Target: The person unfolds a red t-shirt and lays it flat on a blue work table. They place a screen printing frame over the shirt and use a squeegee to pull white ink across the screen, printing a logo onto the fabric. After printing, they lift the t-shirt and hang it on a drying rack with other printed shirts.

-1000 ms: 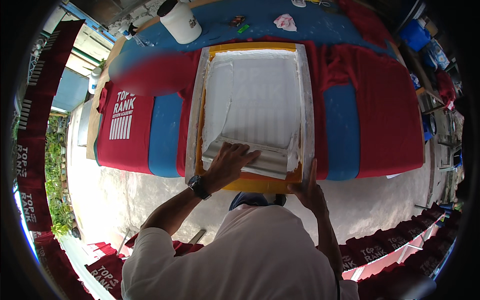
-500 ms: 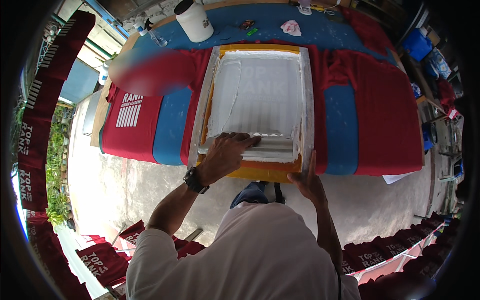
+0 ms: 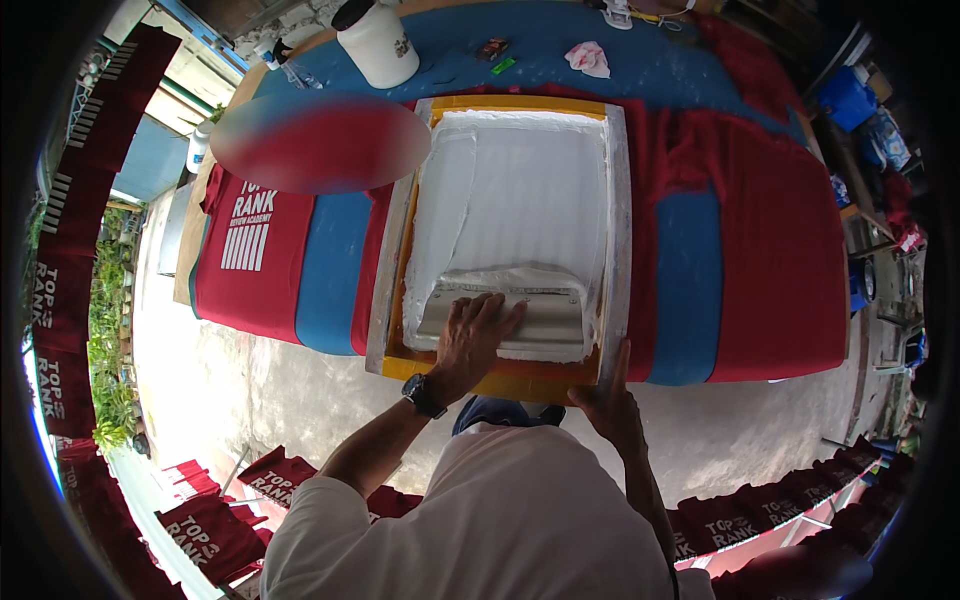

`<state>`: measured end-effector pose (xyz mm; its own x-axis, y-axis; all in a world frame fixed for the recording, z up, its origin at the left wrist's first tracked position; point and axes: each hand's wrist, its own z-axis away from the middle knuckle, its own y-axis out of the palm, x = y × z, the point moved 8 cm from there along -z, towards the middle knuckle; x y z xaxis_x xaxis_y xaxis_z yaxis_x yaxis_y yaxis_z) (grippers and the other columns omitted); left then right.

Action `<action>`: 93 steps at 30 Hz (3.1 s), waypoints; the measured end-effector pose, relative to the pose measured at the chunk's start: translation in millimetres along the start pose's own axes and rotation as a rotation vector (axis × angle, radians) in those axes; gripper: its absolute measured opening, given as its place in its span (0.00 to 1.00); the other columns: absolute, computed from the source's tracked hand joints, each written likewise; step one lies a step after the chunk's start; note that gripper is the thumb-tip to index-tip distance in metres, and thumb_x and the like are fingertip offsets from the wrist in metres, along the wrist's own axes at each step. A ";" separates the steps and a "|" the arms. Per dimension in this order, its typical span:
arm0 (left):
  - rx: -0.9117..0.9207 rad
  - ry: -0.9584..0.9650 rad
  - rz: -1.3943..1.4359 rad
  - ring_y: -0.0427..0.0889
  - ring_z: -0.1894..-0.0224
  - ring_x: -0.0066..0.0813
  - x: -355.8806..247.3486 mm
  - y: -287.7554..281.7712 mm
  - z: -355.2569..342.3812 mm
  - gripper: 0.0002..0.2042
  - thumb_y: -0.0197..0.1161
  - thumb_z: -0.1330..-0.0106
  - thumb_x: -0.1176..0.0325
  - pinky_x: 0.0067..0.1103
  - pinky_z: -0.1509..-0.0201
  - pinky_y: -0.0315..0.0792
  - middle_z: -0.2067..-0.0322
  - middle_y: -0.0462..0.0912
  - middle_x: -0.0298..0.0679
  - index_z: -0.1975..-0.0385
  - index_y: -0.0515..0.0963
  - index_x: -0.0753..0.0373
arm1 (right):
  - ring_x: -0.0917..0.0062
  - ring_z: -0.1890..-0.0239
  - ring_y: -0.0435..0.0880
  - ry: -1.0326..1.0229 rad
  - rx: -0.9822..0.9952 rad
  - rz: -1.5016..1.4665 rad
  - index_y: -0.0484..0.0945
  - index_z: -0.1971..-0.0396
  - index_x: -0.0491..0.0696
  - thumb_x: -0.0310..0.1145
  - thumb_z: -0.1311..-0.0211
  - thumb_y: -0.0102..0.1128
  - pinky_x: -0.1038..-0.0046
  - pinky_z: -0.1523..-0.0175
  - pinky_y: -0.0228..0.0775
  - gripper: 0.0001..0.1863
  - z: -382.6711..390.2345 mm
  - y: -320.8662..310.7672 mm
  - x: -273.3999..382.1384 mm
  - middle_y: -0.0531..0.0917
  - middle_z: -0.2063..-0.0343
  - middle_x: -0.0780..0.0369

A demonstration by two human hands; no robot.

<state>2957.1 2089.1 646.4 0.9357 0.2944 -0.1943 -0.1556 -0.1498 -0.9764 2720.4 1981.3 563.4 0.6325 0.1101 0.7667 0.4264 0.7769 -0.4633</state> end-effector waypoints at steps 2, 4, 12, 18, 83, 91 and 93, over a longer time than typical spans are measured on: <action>-0.022 0.005 -0.020 0.80 0.36 0.41 24.5 5.0 -41.7 0.28 0.61 0.33 0.80 0.41 0.30 0.68 0.43 0.82 0.44 0.32 0.78 0.51 | 0.40 0.50 0.89 -0.009 0.003 -0.036 0.28 0.17 0.47 0.45 0.38 0.76 0.47 0.42 0.82 0.67 -2.3 -3.1 5.9 0.87 0.52 0.37; -0.069 0.028 0.005 0.81 0.38 0.40 50.9 8.3 -86.8 0.28 0.61 0.33 0.81 0.41 0.31 0.69 0.44 0.82 0.43 0.33 0.79 0.51 | 0.39 0.50 0.89 0.022 0.022 -0.012 0.29 0.17 0.47 0.46 0.38 0.76 0.46 0.44 0.83 0.67 -3.9 -3.3 7.6 0.88 0.53 0.38; -0.143 0.094 -0.046 0.86 0.42 0.39 136.8 6.9 -265.7 0.29 0.63 0.37 0.84 0.40 0.32 0.73 0.49 0.88 0.41 0.36 0.82 0.50 | 0.37 0.53 0.89 0.094 0.028 0.039 0.28 0.17 0.50 0.49 0.40 0.78 0.45 0.47 0.83 0.69 -19.6 -5.2 10.0 0.89 0.56 0.38; -0.036 0.136 0.075 0.89 0.49 0.45 154.2 -33.5 -291.9 0.29 0.61 0.40 0.81 0.42 0.41 0.80 0.50 0.90 0.46 0.36 0.83 0.52 | 0.37 0.53 0.89 0.086 0.025 0.045 0.27 0.17 0.50 0.48 0.40 0.80 0.45 0.46 0.82 0.71 -22.9 -8.3 14.6 0.89 0.55 0.39; -0.469 -0.494 0.037 0.72 0.45 0.55 119.5 -41.0 132.5 0.28 0.66 0.28 0.56 0.48 0.37 0.65 0.47 0.75 0.53 0.33 0.73 0.64 | 0.39 0.34 0.70 -0.243 -0.208 -0.087 0.58 0.20 0.50 0.50 0.29 0.71 0.43 0.28 0.66 0.46 -16.6 -15.0 -12.0 0.66 0.31 0.37; -0.183 -0.988 0.715 0.74 0.59 0.34 253.0 27.2 159.7 0.29 0.59 0.21 0.40 0.33 0.50 0.72 0.64 0.73 0.41 0.53 0.74 0.68 | 0.35 0.43 0.77 -0.708 -0.486 0.431 0.78 0.37 0.57 0.24 0.36 0.71 0.44 0.41 0.77 0.28 -31.7 -3.3 -6.1 0.71 0.37 0.36; -0.147 -0.866 0.728 0.72 0.62 0.28 249.6 9.4 144.1 0.30 0.55 0.19 0.39 0.30 0.54 0.72 0.66 0.72 0.36 0.54 0.74 0.69 | 0.40 0.49 0.80 -0.657 -0.480 0.455 0.77 0.37 0.51 0.26 0.32 0.68 0.49 0.44 0.78 0.24 -37.1 -8.7 2.3 0.76 0.42 0.39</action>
<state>3143.6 2297.1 575.2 0.0962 0.6362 -0.7655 -0.4800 -0.6441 -0.5956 2742.1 1951.7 552.7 0.3743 0.7835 0.4960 0.5417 0.2493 -0.8027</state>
